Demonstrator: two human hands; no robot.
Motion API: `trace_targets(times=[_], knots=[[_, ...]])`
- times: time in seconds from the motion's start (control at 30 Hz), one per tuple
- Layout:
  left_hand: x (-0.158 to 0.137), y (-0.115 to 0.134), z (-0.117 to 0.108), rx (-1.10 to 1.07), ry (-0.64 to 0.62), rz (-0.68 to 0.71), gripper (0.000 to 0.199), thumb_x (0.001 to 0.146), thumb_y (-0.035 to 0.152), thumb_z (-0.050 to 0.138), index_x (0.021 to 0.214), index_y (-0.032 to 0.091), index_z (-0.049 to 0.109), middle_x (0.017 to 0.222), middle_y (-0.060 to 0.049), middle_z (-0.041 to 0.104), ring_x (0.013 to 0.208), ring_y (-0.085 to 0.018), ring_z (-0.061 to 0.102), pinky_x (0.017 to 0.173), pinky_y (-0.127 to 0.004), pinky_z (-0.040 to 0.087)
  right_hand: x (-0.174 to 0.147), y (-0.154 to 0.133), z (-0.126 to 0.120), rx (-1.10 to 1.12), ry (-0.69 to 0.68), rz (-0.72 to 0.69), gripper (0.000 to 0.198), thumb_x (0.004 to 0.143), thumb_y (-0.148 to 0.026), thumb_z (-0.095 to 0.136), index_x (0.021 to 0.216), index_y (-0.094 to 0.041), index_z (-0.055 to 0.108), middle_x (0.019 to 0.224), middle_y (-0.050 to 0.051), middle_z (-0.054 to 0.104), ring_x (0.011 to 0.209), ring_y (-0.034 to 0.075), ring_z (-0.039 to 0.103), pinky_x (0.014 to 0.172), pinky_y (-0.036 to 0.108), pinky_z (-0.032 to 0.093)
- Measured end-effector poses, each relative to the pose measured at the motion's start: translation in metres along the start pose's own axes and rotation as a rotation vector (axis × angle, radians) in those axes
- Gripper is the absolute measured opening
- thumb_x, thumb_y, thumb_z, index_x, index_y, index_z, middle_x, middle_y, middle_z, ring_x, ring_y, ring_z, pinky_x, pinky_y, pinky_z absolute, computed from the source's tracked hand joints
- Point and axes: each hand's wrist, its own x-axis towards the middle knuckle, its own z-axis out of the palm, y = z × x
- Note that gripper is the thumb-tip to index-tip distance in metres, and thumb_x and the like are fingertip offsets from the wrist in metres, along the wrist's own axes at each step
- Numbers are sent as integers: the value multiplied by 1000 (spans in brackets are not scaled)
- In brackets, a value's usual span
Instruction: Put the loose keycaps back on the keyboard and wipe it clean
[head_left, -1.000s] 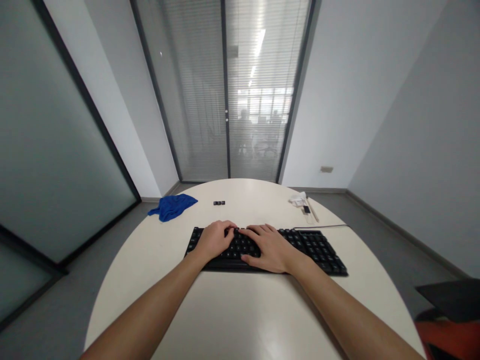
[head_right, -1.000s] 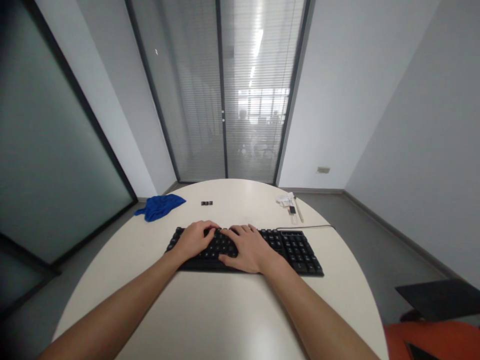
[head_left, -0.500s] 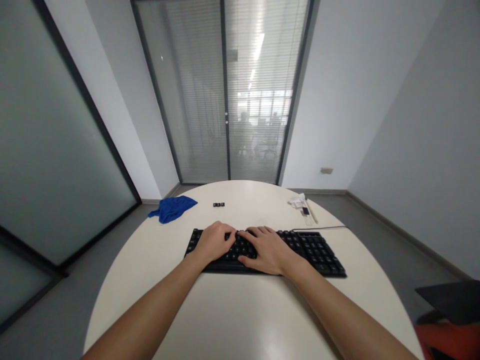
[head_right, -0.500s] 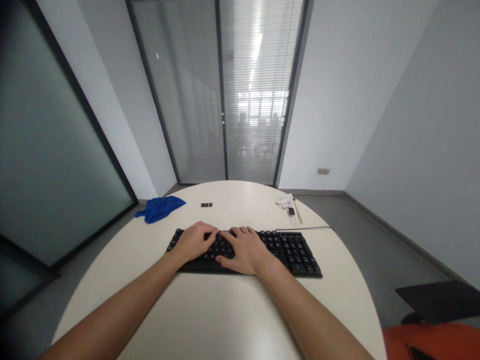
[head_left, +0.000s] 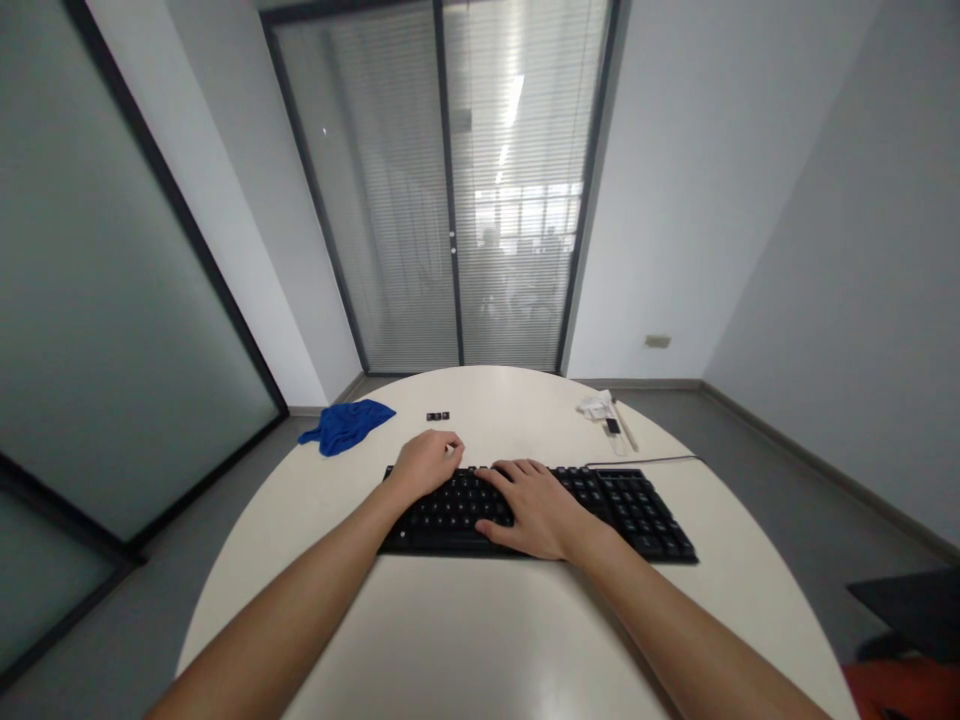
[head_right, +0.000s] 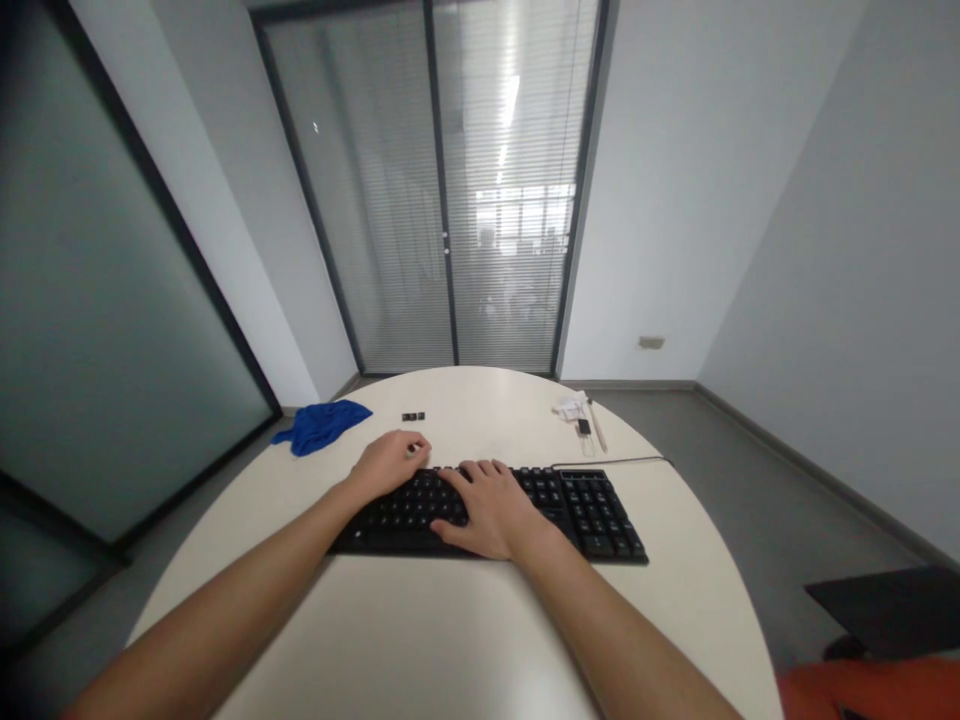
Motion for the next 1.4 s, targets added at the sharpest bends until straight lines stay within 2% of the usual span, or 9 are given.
trace_targets(times=[0.13, 0.33, 0.47, 0.63, 0.87, 1.07, 1.13, 1.27, 1.4], knots=[[35, -24, 1, 87, 44, -28, 27, 92, 24, 56, 113, 22, 73, 116, -10, 72, 112, -30, 61, 96, -39, 46, 0, 0, -1, 10, 2, -3, 67, 86, -61, 58, 141, -24, 50, 131, 13, 60, 119, 34, 53, 107, 49, 35], [68, -47, 18, 175, 10, 3, 35, 89, 14, 58, 121, 20, 69, 123, -13, 68, 120, -33, 54, 100, -42, 43, 0, 0, -1, 10, 1, 4, 68, 86, -61, 58, 142, -24, 50, 131, 13, 59, 120, 34, 52, 108, 49, 34], [75, -48, 29, 208, -32, 28, 29, 88, 12, 57, 112, 20, 72, 115, -13, 71, 118, -32, 55, 97, -41, 44, 0, 0, -2, 8, 2, 5, 69, 85, -62, 59, 141, -24, 50, 130, 12, 59, 119, 33, 53, 108, 48, 35], [75, -40, 31, 247, -47, 28, 26, 92, 12, 50, 97, 18, 75, 109, -15, 71, 118, -31, 55, 96, -41, 44, 0, 0, -2, 7, -2, 11, 70, 85, -64, 58, 142, -24, 50, 130, 13, 59, 119, 33, 53, 107, 49, 35], [60, -24, 27, 226, -71, -9, 25, 92, 15, 52, 100, 19, 75, 108, -13, 73, 109, -30, 62, 95, -42, 46, -1, -1, -2, 6, 1, 16, 68, 86, -62, 58, 141, -23, 50, 130, 13, 59, 119, 33, 52, 108, 49, 34], [22, -9, 19, 81, -73, -55, 22, 91, 24, 59, 108, 25, 73, 108, -3, 75, 103, -23, 68, 89, -31, 50, 0, -1, 0, 2, -6, 9, 68, 86, -61, 58, 142, -23, 50, 133, 13, 58, 122, 33, 51, 109, 49, 33], [6, -4, 15, 2, -47, -74, 22, 92, 24, 58, 110, 25, 71, 107, -1, 75, 101, -20, 69, 89, -28, 51, 0, 0, 2, -1, -6, 9, 68, 86, -60, 58, 142, -23, 49, 138, 13, 56, 125, 33, 50, 112, 51, 30], [-20, -1, 14, -319, 43, -112, 17, 90, 22, 61, 104, 22, 72, 105, -2, 75, 92, -18, 70, 91, -28, 50, 1, 1, 3, 15, -33, -12, 70, 87, -60, 57, 145, -22, 46, 151, 13, 45, 135, 32, 42, 117, 52, 23], [-32, -3, 18, -443, 79, -83, 18, 89, 19, 61, 103, 21, 72, 106, -2, 75, 97, -19, 68, 95, -29, 49, 1, 1, 2, 44, -55, -29, 70, 88, -57, 57, 147, -22, 44, 154, 11, 43, 139, 31, 39, 119, 52, 20]])
